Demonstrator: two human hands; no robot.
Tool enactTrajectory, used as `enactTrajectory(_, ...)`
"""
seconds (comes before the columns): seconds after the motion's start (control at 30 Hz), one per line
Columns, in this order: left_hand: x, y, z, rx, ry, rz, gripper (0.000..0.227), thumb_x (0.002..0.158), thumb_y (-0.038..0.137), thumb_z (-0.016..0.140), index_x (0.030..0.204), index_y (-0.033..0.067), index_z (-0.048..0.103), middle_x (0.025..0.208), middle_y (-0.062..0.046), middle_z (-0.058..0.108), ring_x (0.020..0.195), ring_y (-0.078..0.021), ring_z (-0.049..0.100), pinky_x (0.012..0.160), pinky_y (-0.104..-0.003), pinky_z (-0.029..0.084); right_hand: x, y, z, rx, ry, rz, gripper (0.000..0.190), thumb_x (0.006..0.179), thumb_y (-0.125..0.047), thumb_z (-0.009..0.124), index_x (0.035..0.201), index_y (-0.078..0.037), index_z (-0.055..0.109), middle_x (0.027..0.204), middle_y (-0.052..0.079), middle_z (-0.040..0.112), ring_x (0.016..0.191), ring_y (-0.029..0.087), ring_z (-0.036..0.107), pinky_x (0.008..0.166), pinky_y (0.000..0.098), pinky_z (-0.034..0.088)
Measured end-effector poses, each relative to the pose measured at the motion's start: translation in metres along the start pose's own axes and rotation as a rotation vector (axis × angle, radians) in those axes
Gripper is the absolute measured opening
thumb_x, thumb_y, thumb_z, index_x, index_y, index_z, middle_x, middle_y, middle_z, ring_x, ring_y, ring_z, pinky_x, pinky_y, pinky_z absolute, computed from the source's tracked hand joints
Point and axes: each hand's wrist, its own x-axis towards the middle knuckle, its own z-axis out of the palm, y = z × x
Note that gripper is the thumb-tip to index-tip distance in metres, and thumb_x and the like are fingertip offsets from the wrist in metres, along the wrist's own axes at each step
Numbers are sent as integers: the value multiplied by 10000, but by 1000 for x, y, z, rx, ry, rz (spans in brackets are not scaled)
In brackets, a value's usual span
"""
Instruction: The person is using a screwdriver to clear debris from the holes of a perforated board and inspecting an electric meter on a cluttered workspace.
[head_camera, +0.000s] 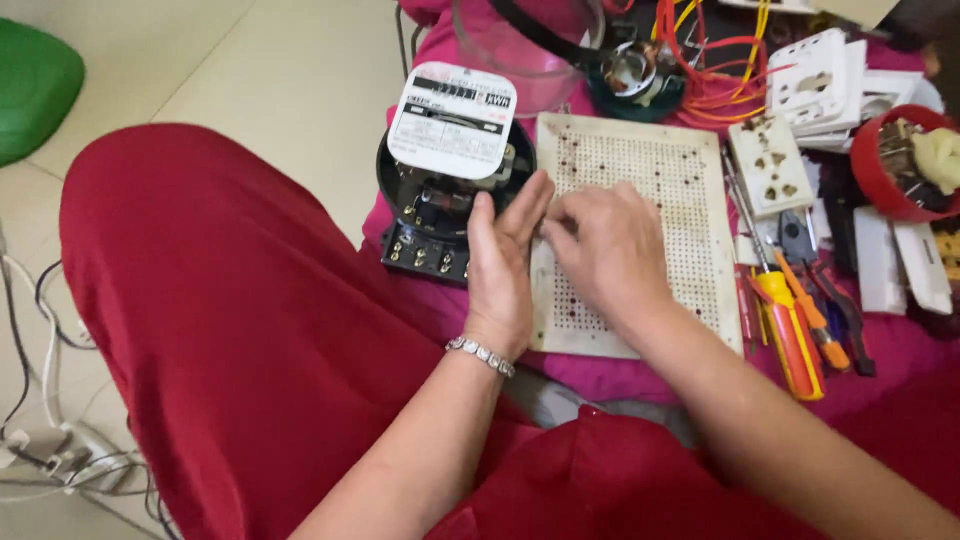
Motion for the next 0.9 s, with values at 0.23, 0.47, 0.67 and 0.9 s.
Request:
enactTrajectory(0.23, 2, -3, 1, -14, -3, -22, 779, 1035, 647, 138, 1552, 163, 464, 1601, -112, 451, 1579, -284, 223, 1301, -411, 98, -69, -20, -21, 73, -155, 35, 95, 899, -293, 702, 902, -226, 770, 892, -15, 735, 932, 240, 653, 849, 423, 455)
enactTrajectory(0.47, 1, -1, 3, -10, 24, 13, 752, 1048, 627, 149, 1532, 172, 500, 1571, -87, 493, 1579, -256, 233, 1309, -377, 114, 9, 5, -2, 32, 13, 32, 160, 991, -277, 671, 927, -154, 751, 879, 47, 717, 891, 288, 627, 821, 456, 447)
enactTrajectory(0.67, 0, -3, 3, 19, 29, 8, 767, 1043, 633, 128, 1537, 170, 487, 1592, -107, 465, 1580, -286, 233, 1298, -412, 91, -40, -16, -19, 82, -68, 63, 144, 962, -247, 667, 896, -159, 759, 849, 41, 723, 876, 285, 637, 823, 444, 451)
enactTrajectory(0.9, 1, -5, 1, -11, 32, 5, 751, 1051, 621, 144, 1536, 166, 492, 1585, -103, 472, 1572, -263, 253, 1304, -386, 132, -15, -12, -18, 123, -75, 107, 170, 1013, -214, 641, 928, -134, 765, 876, 81, 725, 903, 298, 632, 867, 449, 447)
